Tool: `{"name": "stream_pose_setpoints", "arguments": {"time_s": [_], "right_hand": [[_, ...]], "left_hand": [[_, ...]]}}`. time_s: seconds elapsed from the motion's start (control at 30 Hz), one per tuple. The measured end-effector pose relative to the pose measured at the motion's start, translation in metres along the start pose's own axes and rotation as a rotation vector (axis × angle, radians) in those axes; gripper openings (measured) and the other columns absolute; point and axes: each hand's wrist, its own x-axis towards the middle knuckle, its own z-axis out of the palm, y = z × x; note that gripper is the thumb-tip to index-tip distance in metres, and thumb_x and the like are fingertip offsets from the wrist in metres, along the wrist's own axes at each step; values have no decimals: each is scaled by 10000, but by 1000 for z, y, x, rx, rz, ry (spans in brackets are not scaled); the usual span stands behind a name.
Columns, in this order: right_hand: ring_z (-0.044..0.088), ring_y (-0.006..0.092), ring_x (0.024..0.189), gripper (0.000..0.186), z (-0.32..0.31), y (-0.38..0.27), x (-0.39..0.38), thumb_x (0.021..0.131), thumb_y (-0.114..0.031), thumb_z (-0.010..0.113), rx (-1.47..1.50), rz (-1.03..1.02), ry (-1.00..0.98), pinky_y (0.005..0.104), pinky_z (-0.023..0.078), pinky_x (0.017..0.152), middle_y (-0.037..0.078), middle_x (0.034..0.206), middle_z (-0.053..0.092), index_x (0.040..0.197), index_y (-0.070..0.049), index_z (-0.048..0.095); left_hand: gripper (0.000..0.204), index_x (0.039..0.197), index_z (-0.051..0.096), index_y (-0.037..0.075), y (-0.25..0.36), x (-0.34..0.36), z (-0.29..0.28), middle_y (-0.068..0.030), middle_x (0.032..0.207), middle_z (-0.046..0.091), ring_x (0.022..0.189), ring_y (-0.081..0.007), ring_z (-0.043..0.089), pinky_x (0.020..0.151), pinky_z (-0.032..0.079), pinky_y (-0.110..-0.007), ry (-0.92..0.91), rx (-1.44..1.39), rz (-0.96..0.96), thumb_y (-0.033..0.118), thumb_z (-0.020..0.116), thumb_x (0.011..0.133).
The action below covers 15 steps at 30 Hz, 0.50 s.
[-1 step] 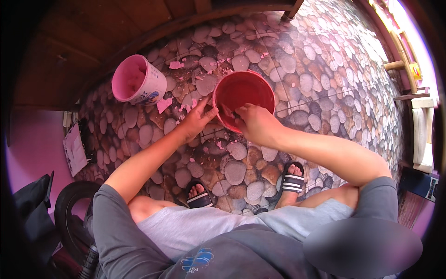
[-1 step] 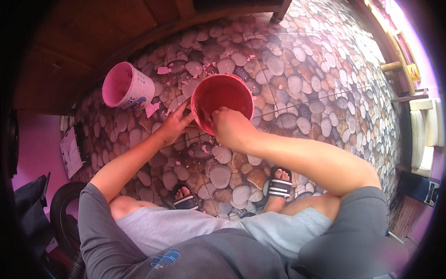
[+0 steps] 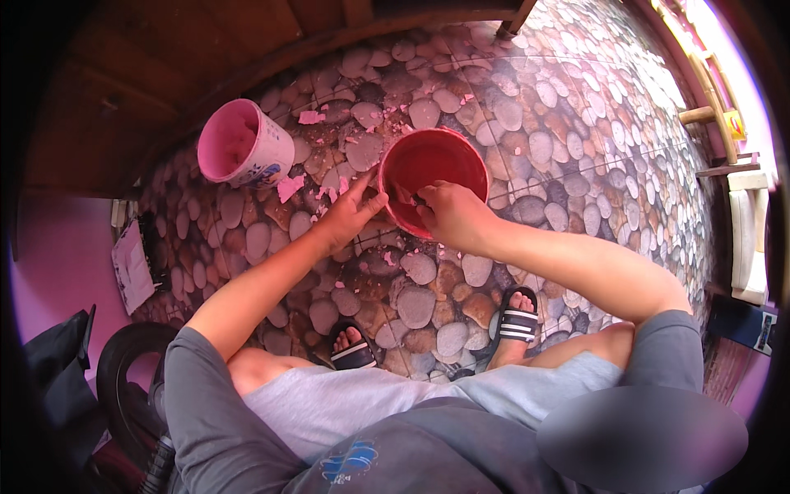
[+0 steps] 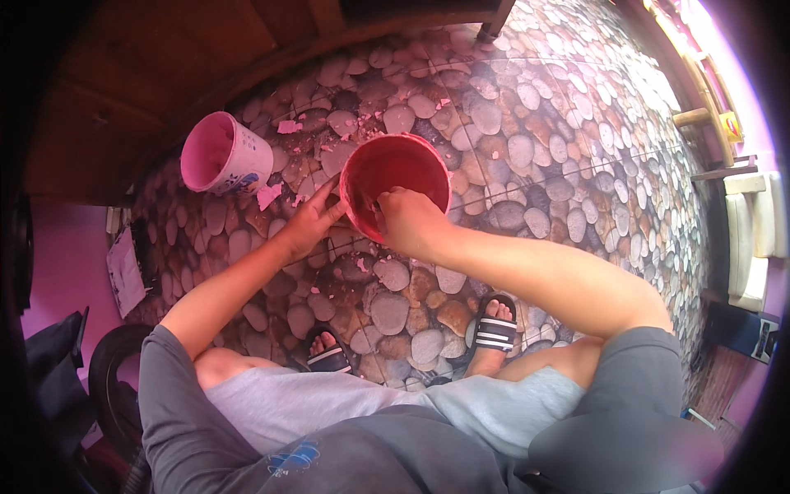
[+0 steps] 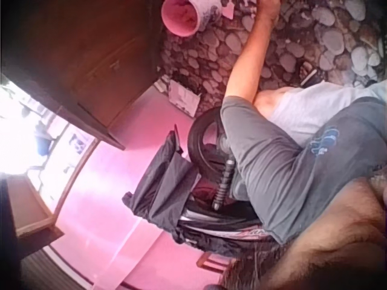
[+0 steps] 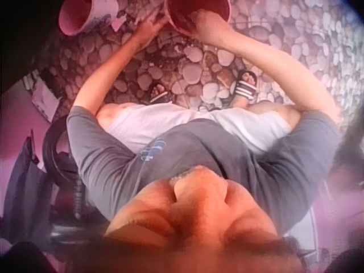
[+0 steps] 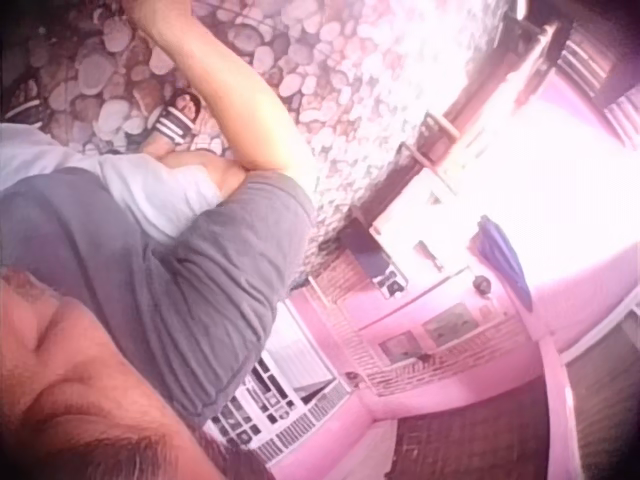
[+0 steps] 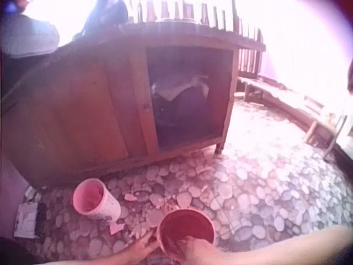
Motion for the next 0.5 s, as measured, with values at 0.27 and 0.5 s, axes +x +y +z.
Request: {"name": "stream_pose_setpoints", "arguments": {"time_s": [0.27, 0.5], "right_hand": [[647, 436, 907, 263, -7, -8, 0, 864, -150, 565, 139, 7, 89, 490, 512, 818, 279, 955, 656, 991, 57, 667], [674, 374, 857, 259, 4, 34, 41, 874, -168, 585, 199, 405, -4, 434, 531, 778, 230, 915, 685, 1047, -15, 702]], "left_hand": [[722, 1559, 161, 71, -16, -4, -22, -116, 1517, 346, 1335, -216, 426, 1062, 432, -338, -11, 279, 51, 284, 573, 1005], [717, 1551, 203, 39, -8, -4, 7, -166, 1559, 314, 1432, -218, 299, 1177, 231, -346, -75, 495, 202, 287, 586, 997]]}}
